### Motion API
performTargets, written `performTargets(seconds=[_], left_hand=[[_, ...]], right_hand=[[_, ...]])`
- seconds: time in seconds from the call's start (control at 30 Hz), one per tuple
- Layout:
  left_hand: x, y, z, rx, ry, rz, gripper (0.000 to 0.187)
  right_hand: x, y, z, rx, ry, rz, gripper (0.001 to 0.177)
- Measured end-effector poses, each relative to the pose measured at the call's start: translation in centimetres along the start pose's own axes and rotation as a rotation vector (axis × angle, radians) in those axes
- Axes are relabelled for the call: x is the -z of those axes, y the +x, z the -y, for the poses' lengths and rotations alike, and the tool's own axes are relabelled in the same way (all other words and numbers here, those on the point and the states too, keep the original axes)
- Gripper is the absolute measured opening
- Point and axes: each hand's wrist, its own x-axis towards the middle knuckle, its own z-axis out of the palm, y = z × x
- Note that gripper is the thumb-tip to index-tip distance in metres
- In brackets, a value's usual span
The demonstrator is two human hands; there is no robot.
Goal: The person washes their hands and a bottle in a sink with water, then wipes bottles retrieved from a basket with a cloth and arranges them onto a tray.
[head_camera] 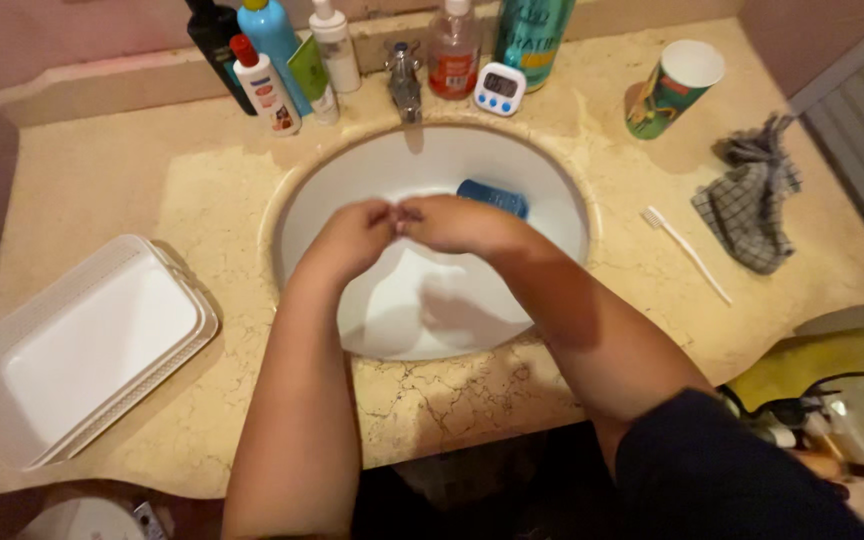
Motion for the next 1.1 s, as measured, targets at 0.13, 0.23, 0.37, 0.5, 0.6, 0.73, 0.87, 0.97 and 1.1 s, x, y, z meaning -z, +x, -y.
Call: performTargets(seconds=[0.13,0.23,0.37,0.5,0.6,0.73,0.87,0.97,1.1], left_hand=[[1.9,-3.3,-4.0,-0.172,-0.693,-0.08,0.025],[2.3,-7.7,-4.9,-0.524,-1.305,0.041,0.029],[-0.7,-9.9,-6.2,-0.364,-0.076,-0.216,0.037],[-3.8,-16.2,-8.6,-0.495,0.711,-0.701,0.036],[-6.3,-20.5,-10.1,-0.19,0.424,-0.504,0.033],[-8.8,-22.5,-9.1,-0.293,0.455,-0.511,0.031],[-10.6,-22.3,-7.3,-0.375,0.584,-0.67,0.032],[-10.8,-22.8,-6.3,-0.287,0.541,-0.628,0.032],[-11.2,-22.3,-5.5,-0.244,0.482,-0.643,0.033]], right_hand=[[8.5,-8.5,5.6,0.124,0.553,-0.041,0.048],[10.2,-13.7,5.7,0.354,0.62,-0.079,0.049],[2.5,-11.5,3.4,0.111,0.036,-0.352,0.048],[-2.6,-15.0,3.8,0.241,-0.837,-0.847,0.053],[-3.1,-19.8,3.0,0.234,-0.038,-0.703,0.068],[-4.3,-28.3,-2.0,-0.051,-0.229,-0.838,0.025],[-2.6,-32.8,-7.8,-0.372,-0.457,-1.056,0.03],[-0.9,-33.1,-11.4,-0.441,-0.537,-1.153,0.033],[0.5,-29.9,-15.0,-0.444,-0.439,-1.029,0.014]])
